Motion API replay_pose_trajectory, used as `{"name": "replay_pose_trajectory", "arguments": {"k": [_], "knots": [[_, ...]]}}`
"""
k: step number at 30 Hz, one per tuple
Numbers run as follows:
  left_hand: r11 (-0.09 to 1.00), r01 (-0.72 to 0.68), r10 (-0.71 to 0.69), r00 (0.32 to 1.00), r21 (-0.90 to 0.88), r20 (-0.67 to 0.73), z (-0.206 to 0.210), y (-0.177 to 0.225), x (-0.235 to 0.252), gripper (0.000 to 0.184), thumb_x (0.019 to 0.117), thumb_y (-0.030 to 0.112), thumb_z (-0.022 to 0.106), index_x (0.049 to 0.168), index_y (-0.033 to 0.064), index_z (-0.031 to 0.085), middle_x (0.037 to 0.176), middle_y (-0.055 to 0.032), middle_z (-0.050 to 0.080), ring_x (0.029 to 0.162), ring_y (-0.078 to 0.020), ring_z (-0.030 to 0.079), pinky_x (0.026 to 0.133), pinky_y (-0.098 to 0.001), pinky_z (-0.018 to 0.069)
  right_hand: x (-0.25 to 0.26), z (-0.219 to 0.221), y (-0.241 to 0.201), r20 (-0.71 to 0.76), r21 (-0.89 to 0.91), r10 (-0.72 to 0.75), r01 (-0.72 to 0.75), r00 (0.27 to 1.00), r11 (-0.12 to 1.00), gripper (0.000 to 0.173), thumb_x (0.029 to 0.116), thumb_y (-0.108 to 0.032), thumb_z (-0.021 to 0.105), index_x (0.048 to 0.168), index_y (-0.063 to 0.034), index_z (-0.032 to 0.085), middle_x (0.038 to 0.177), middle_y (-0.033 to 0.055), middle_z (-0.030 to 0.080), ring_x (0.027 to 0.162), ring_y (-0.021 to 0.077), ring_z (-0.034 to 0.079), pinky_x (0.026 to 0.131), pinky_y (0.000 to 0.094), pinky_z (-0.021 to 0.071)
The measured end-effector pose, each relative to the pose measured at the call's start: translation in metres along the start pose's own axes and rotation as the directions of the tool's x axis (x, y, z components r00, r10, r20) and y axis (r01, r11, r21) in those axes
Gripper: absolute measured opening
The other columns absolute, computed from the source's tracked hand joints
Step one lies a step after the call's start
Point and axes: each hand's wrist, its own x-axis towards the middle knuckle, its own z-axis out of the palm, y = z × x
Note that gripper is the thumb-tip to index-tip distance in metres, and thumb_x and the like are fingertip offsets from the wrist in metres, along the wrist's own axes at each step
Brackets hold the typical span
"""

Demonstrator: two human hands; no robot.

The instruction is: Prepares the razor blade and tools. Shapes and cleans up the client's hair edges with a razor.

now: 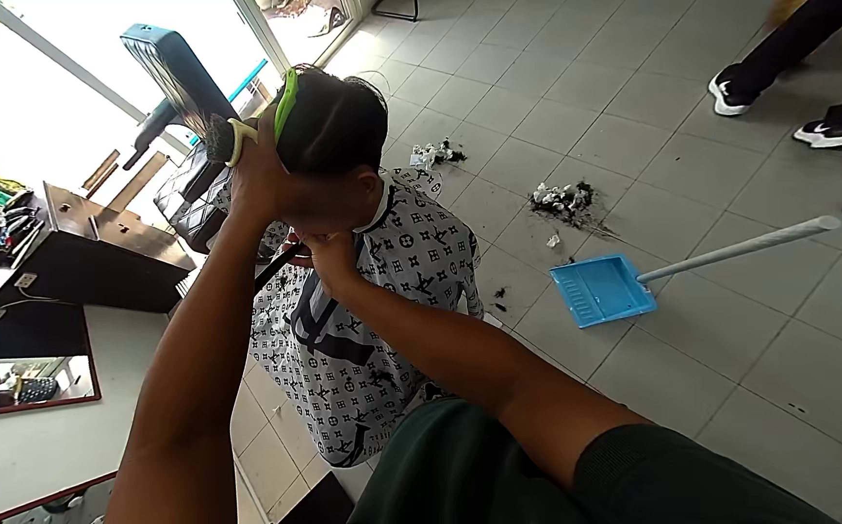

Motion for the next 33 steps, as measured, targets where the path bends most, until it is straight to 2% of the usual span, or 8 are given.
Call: {"name": "replay_pose_trajectory", "arguments": {"k": [6, 11, 15, 19, 23, 26, 29, 33], "knots": [[1.000, -0.011, 0.011, 1.000, -0.016, -0.002, -0.0013, 0.0016, -0.0015, 0.125, 0.0588, 0.044, 0.095, 0.161, 0.0222, 0.026, 0.152, -0.0211, 0.043, 0.135, -0.0427, 0.048, 0.101, -0.0673, 0.0445, 0.0007, -0.0061, 0.0008, -0.036, 0.028, 0.017, -0.016, 0.999, 0.999, 0.021, 0.1023, -0.009, 0.062, 0.118, 0.0049, 0.062, 0.091, 0.0137, 0.070, 0.072, 0.0165, 0.071, 0.066, 0.0318, 0.0622], [1.000, -0.010, 0.010, 1.000, -0.005, -0.003, -0.0003, 0.0003, -0.0005, 0.125, 0.0583, 0.043, 0.095, 0.160, 0.0225, 0.026, 0.152, -0.0215, 0.043, 0.134, -0.0430, 0.049, 0.100, -0.0676, 0.0452, 0.0008, -0.0026, 0.0013, 0.007, -0.011, -0.016, 0.016, 1.000, 1.000, 0.016, 0.1029, -0.007, 0.061, 0.111, 0.0065, 0.060, 0.087, 0.0144, 0.070, 0.071, 0.0174, 0.071, 0.066, 0.0322, 0.0627], [1.000, 0.002, -0.002, 1.000, 0.005, 0.004, -0.0004, 0.0008, -0.0004, 0.127, 0.0590, 0.045, 0.096, 0.161, 0.0219, 0.024, 0.151, -0.0238, 0.042, 0.134, -0.0448, 0.049, 0.100, -0.0677, 0.0447, 0.0008, -0.0077, 0.0004, -0.022, 0.025, 0.011, -0.011, 1.000, 1.000, 0.020, 0.1025, -0.007, 0.061, 0.118, 0.0055, 0.062, 0.090, 0.0136, 0.069, 0.072, 0.0167, 0.070, 0.067, 0.0316, 0.0621], [1.000, 0.000, 0.000, 1.000, 0.011, -0.004, 0.0004, 0.0005, -0.0007, 0.125, 0.0595, 0.046, 0.095, 0.160, 0.0215, 0.026, 0.151, -0.0237, 0.042, 0.133, -0.0451, 0.049, 0.099, -0.0676, 0.0451, 0.0006, -0.0041, 0.0004, -0.014, 0.008, 0.002, -0.002, 1.000, 1.000, 0.018, 0.1029, -0.008, 0.061, 0.114, 0.0060, 0.060, 0.090, 0.0146, 0.069, 0.072, 0.0175, 0.071, 0.067, 0.0322, 0.0628], [1.000, 0.015, -0.015, 1.000, 0.017, 0.004, 0.0000, 0.0008, -0.0004, 0.126, 0.0587, 0.046, 0.095, 0.161, 0.0253, 0.024, 0.149, -0.0255, 0.044, 0.131, -0.0454, 0.051, 0.097, -0.0686, 0.0455, 0.0014, -0.0065, 0.0007, -0.011, 0.006, 0.000, 0.000, 1.000, 1.000, 0.018, 0.1026, -0.008, 0.061, 0.114, 0.0058, 0.061, 0.089, 0.0142, 0.070, 0.072, 0.0168, 0.071, 0.067, 0.0314, 0.0626], [1.000, 0.015, -0.015, 1.000, 0.010, -0.003, 0.0004, -0.0008, 0.0001, 0.127, 0.0581, 0.047, 0.096, 0.161, 0.0258, 0.024, 0.149, -0.0250, 0.044, 0.131, -0.0452, 0.051, 0.098, -0.0689, 0.0454, 0.0014, -0.0094, 0.0007, -0.029, 0.036, 0.005, -0.004, 1.000, 0.999, 0.017, 0.1028, -0.007, 0.060, 0.115, 0.0054, 0.060, 0.095, 0.0153, 0.070, 0.074, 0.0175, 0.072, 0.068, 0.0320, 0.0626], [0.999, 0.030, -0.030, 1.000, 0.015, 0.008, 0.0008, -0.0010, 0.0008, 0.128, 0.0578, 0.048, 0.096, 0.161, 0.0273, 0.022, 0.147, -0.0274, 0.045, 0.129, -0.0469, 0.052, 0.096, -0.0697, 0.0456, 0.0009, -0.0039, 0.0014, -0.010, -0.001, 0.000, 0.000, 1.000, 1.000, 0.017, 0.1029, -0.008, 0.061, 0.113, 0.0059, 0.059, 0.090, 0.0150, 0.070, 0.073, 0.0175, 0.072, 0.067, 0.0322, 0.0626], [0.999, 0.045, -0.045, 0.999, 0.015, 0.012, 0.0025, -0.0021, 0.0020, 0.129, 0.0571, 0.049, 0.095, 0.161, 0.0299, 0.022, 0.144, -0.0291, 0.046, 0.126, -0.0482, 0.054, 0.093, -0.0700, 0.0472, 0.0015, -0.0058, 0.0018, -0.002, -0.008, 0.012, -0.012, 1.000, 1.000, 0.019, 0.1036, -0.008, 0.060, 0.116, 0.0061, 0.060, 0.091, 0.0148, 0.070, 0.074, 0.0177, 0.072, 0.068, 0.0321, 0.0624]]}}
